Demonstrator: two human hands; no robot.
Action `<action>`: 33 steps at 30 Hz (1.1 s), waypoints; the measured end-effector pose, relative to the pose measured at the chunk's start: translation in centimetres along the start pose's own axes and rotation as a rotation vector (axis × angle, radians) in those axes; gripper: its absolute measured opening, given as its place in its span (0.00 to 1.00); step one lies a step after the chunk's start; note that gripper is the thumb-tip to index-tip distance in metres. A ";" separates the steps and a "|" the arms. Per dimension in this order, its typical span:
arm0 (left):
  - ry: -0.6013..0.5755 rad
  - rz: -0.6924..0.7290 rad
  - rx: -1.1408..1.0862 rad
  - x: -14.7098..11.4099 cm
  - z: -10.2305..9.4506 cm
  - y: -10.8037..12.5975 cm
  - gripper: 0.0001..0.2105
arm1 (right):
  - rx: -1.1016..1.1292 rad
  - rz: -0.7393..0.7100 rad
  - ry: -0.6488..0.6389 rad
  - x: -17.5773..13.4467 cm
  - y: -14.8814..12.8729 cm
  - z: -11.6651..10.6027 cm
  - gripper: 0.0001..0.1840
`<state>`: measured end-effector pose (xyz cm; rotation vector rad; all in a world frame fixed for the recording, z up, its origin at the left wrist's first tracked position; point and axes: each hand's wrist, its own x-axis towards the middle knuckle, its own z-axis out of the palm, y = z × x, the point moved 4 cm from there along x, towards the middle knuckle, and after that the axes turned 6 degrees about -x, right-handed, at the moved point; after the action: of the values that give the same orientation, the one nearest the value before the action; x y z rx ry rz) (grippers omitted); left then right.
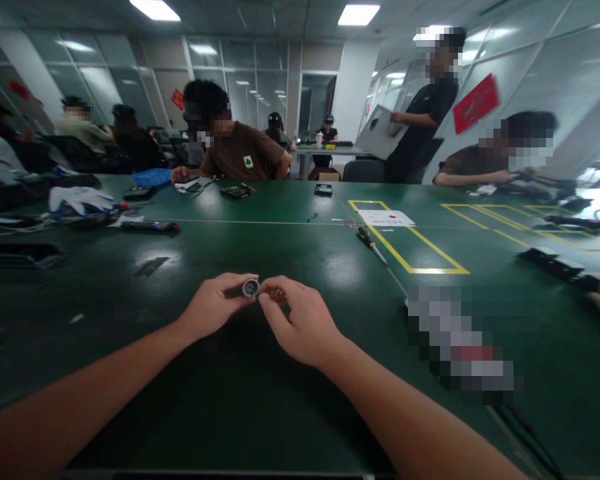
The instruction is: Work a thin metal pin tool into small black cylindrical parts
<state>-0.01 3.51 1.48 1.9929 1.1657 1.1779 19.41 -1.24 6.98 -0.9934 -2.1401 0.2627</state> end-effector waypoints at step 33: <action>0.023 0.006 0.024 0.0 -0.1 -0.2 0.20 | 0.013 -0.002 -0.018 0.1 -0.2 0.0 0.07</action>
<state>-0.21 3.63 1.36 2.0069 1.1917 1.1975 19.25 -1.35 7.16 -0.9846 -2.1532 0.2847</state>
